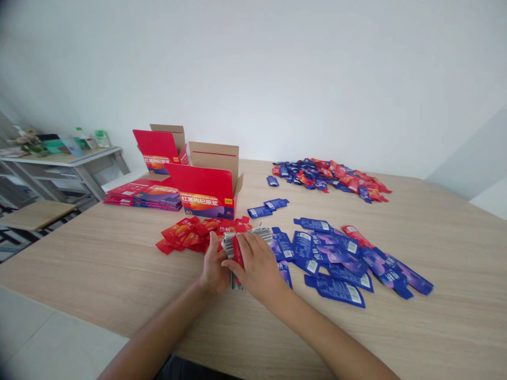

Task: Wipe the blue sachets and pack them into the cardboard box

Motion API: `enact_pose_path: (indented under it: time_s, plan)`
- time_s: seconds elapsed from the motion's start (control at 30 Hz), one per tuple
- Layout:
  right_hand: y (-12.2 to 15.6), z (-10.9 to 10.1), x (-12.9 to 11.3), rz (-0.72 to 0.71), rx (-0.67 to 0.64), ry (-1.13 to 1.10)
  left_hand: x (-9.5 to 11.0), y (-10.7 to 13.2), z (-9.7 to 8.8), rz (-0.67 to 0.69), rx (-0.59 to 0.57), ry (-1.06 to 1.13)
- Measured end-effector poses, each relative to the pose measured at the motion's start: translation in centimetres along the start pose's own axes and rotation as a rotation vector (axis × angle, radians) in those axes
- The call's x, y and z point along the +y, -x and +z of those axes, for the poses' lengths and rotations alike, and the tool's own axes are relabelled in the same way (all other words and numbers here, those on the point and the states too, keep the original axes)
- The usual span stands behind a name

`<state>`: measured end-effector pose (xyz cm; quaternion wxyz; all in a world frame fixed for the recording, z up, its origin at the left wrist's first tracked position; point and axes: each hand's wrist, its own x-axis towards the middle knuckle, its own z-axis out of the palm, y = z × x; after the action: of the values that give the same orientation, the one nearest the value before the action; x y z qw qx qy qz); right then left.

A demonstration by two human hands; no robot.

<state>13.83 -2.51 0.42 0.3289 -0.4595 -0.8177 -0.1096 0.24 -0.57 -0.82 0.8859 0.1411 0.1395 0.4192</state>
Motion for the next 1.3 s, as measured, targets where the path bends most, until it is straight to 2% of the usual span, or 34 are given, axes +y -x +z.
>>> enact_pose_path:
  time_s: [0.2,0.37,0.57,0.67,0.8,0.9,1.0,1.13,1.3]
  plan:
    - [0.5,0.3,-0.4,0.047,-0.078,-0.205,0.7,0.0,0.8,0.070,0.043,0.012]
    - [0.5,0.1,-0.6,-0.022,-0.141,-0.313,1.4,-0.1,0.8,0.100,0.075,-0.003]
    - [0.0,-1.4,-0.8,-0.049,-0.224,-0.439,1.6,-0.1,0.5,0.152,0.041,-0.020]
    - [-0.3,-2.2,-0.7,0.081,-0.229,-0.550,1.6,-0.1,0.3,0.112,0.026,-0.023]
    - [-0.8,-2.1,0.3,0.340,-0.004,-0.606,0.8,-0.1,0.2,0.057,-0.006,-0.016]
    - [-1.0,-1.5,0.8,0.335,0.089,-0.545,0.0,0.0,0.3,0.012,-0.049,-0.002]
    - [-0.6,-0.9,0.3,0.216,0.119,-0.326,-0.3,0.1,0.5,0.032,-0.064,0.011]
    - [0.1,-0.5,-0.8,0.019,0.019,-0.028,0.3,0.1,0.6,0.103,-0.008,0.020]
    - [0.2,-0.8,-1.3,0.028,-0.065,0.067,1.0,0.2,1.0,0.081,0.000,0.044]
